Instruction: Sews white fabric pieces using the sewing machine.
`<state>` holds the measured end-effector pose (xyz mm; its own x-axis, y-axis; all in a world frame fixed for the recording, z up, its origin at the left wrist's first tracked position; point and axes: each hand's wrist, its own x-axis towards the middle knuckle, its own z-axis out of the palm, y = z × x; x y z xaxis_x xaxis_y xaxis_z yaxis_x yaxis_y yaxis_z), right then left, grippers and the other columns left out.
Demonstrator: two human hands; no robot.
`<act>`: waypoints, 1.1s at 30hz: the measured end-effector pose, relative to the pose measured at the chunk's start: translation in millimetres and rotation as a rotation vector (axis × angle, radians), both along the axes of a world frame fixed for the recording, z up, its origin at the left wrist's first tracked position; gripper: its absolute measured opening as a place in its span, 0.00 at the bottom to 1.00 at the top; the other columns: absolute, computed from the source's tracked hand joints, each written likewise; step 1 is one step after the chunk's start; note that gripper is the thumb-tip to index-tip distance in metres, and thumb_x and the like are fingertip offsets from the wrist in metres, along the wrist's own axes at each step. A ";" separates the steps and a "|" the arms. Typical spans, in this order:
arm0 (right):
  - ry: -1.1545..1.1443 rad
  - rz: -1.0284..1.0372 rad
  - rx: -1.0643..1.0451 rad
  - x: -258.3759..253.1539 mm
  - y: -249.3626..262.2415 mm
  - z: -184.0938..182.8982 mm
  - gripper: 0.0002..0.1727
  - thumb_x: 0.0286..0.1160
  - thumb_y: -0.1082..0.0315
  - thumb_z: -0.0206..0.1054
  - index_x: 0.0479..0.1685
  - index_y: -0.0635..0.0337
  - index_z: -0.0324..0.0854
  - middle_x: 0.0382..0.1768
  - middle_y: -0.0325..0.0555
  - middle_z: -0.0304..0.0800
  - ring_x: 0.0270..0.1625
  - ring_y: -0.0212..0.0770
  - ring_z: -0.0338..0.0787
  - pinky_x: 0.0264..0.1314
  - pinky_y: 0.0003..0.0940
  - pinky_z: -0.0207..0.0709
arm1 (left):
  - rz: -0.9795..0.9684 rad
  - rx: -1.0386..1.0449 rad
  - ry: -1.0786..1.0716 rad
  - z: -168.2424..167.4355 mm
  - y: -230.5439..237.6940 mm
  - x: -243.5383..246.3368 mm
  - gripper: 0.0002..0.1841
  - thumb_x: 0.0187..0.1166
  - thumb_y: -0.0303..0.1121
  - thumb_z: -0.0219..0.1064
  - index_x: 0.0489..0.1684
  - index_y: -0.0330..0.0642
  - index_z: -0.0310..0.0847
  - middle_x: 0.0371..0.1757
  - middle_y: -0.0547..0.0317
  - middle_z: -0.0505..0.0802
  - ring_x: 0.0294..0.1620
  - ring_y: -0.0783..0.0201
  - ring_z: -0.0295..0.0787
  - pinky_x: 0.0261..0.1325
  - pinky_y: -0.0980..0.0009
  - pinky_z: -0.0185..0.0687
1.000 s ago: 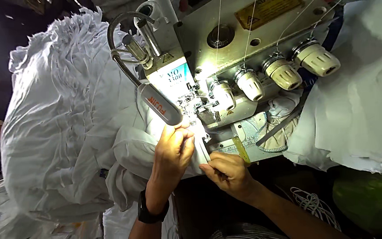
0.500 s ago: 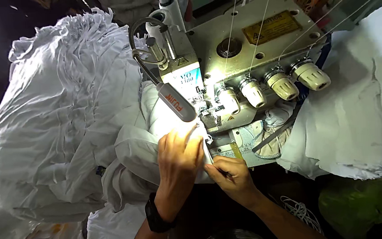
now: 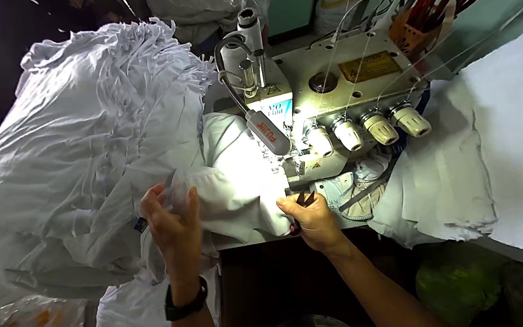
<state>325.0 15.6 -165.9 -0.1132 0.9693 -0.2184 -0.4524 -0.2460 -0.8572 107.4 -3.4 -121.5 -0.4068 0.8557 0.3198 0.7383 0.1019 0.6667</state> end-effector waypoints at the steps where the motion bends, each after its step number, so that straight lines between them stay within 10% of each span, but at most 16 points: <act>1: -0.030 0.014 0.053 1.6 -1.9 -1.8 0.14 0.71 0.77 0.69 0.17 0.53 0.86 0.14 0.30 0.85 0.14 0.20 0.79 0.16 0.16 0.73 | 0.019 -0.073 -0.094 -1.9 2.0 -9.4 0.32 0.79 0.38 0.70 0.74 0.24 0.67 0.61 0.32 0.87 0.58 0.50 0.87 0.59 0.53 0.83; 5: -0.333 0.032 0.440 16.3 -14.0 -12.0 0.10 0.74 0.71 0.69 0.24 0.61 0.86 0.27 0.29 0.86 0.26 0.13 0.78 0.29 0.09 0.72 | -0.056 0.109 -0.062 4.2 10.1 -28.9 0.25 0.76 0.31 0.73 0.67 0.25 0.73 0.49 0.49 0.91 0.43 0.76 0.86 0.49 0.76 0.83; 11: -0.366 -0.012 0.436 27.7 -24.0 -11.1 0.09 0.70 0.72 0.73 0.22 0.61 0.88 0.29 0.31 0.90 0.29 0.13 0.82 0.31 0.09 0.75 | -0.181 0.188 0.075 -26.9 33.5 -27.2 0.32 0.82 0.39 0.67 0.78 0.23 0.64 0.76 0.31 0.77 0.77 0.47 0.75 0.78 0.53 0.72; 16: -0.276 -0.072 0.330 19.7 -22.7 -9.0 0.10 0.64 0.77 0.74 0.18 0.56 0.87 0.25 0.29 0.90 0.26 0.16 0.84 0.29 0.12 0.78 | -0.601 0.440 0.307 -61.7 0.6 41.6 0.30 0.73 0.61 0.72 0.69 0.61 0.72 0.81 0.64 0.74 0.90 0.63 0.56 0.91 0.55 0.43; 19: -0.242 -0.095 0.280 10.7 -26.9 -2.3 0.12 0.60 0.79 0.74 0.17 0.53 0.82 0.23 0.29 0.89 0.23 0.20 0.87 0.25 0.15 0.82 | -0.618 0.495 0.444 -84.9 10.2 51.7 0.12 0.89 0.45 0.56 0.64 0.61 0.73 0.78 0.61 0.77 0.91 0.59 0.54 0.91 0.49 0.32; 25: -0.340 -0.152 0.461 -0.2 -18.8 -8.8 0.05 0.61 0.80 0.72 0.33 0.64 0.82 0.27 0.32 0.88 0.25 0.20 0.86 0.29 0.16 0.84 | -0.684 0.357 0.423 -33.3 19.9 42.6 0.13 0.82 0.25 0.60 0.49 0.43 0.93 0.53 0.54 0.98 0.65 0.55 0.92 0.79 0.44 0.66; 33: -0.703 -0.309 0.664 -5.8 26.6 -10.5 0.08 0.69 0.72 0.70 0.31 0.68 0.92 0.20 0.36 0.88 0.21 0.14 0.78 0.26 0.10 0.72 | -0.832 0.153 0.222 -12.3 93.2 24.0 0.18 0.59 0.10 0.60 0.43 0.29 0.93 0.58 0.45 0.96 0.68 0.47 0.90 0.79 0.41 0.71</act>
